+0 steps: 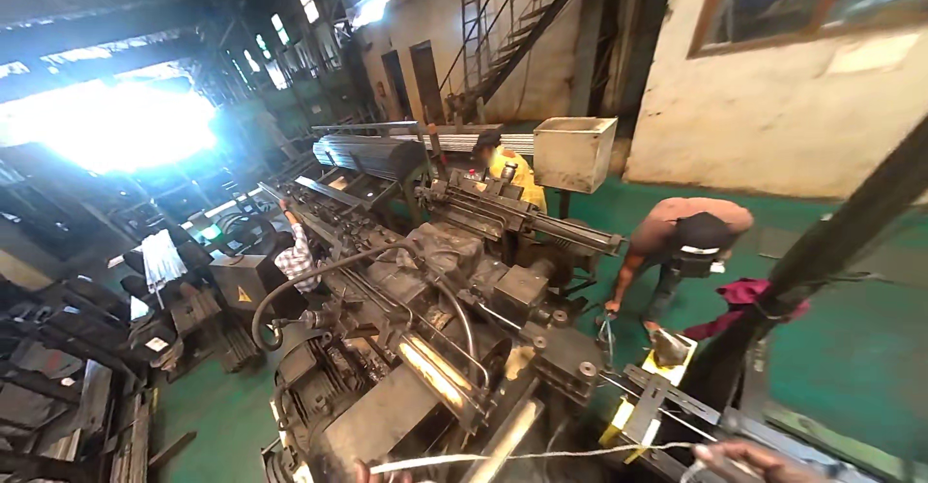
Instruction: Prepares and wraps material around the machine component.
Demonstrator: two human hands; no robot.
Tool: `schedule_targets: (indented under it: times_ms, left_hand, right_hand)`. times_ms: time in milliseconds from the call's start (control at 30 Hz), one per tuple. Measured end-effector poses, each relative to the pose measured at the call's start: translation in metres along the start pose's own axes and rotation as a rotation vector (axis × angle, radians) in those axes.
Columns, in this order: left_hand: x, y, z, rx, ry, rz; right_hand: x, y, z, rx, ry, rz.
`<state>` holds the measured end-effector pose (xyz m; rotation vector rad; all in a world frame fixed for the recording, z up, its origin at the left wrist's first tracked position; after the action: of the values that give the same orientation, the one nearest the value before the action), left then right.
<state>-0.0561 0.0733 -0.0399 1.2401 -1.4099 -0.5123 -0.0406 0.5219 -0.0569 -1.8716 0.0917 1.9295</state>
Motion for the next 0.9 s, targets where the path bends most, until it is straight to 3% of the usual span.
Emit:
schedule_targets:
  times_ms: [100,200,300,400,567,633,767,833,900]
  left_hand:
    - [0.008,0.019,0.022,-0.13,0.045,-0.364]
    - [0.018,0.048,0.031,-0.223,0.019,-0.341]
    - [0.023,0.065,0.027,-0.142,0.084,-0.259]
    - [0.015,0.079,0.021,-0.096,0.143,-0.242]
    - [-0.049,0.089,0.009,-0.042,-0.01,-0.284]
    - [-0.07,0.082,0.007,-0.046,-0.041,-0.242]
    - [-0.104,0.053,0.001,-0.212,0.119,0.184]
    - [-0.123,0.022,0.013,-0.395,0.074,0.209]
    - [-0.129,-0.014,0.032,-0.673,-0.013,0.157]
  right_hand:
    - [0.008,0.034,-0.014,-0.088,0.065,0.029]
    - [0.027,0.053,-0.021,-0.125,0.141,0.079]
    - [0.028,0.054,-0.022,-0.159,0.113,0.119]
    - [0.0,0.083,-0.028,-0.242,0.019,0.145]
    - [-0.073,0.183,-0.057,-0.572,-0.144,0.368]
    - [-0.088,0.206,-0.062,-0.588,-0.171,0.392]
    - [-0.095,0.225,-0.06,-0.35,-0.351,-0.044]
    - [-0.091,0.239,-0.058,-0.262,-0.464,-0.222]
    - [-0.081,0.253,-0.055,-0.289,-0.552,-0.477]
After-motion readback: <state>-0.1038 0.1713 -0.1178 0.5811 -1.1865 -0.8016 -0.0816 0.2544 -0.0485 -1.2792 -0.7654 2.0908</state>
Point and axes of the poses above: each hand's wrist, its own z-axis towards the middle knuckle, its own y-axis out of the palm, x = y × z, the point moved 5 cm from there along z, towards the middle knuckle, and after that the axes turned 10 degrees about -z, right-handed, at the moved point
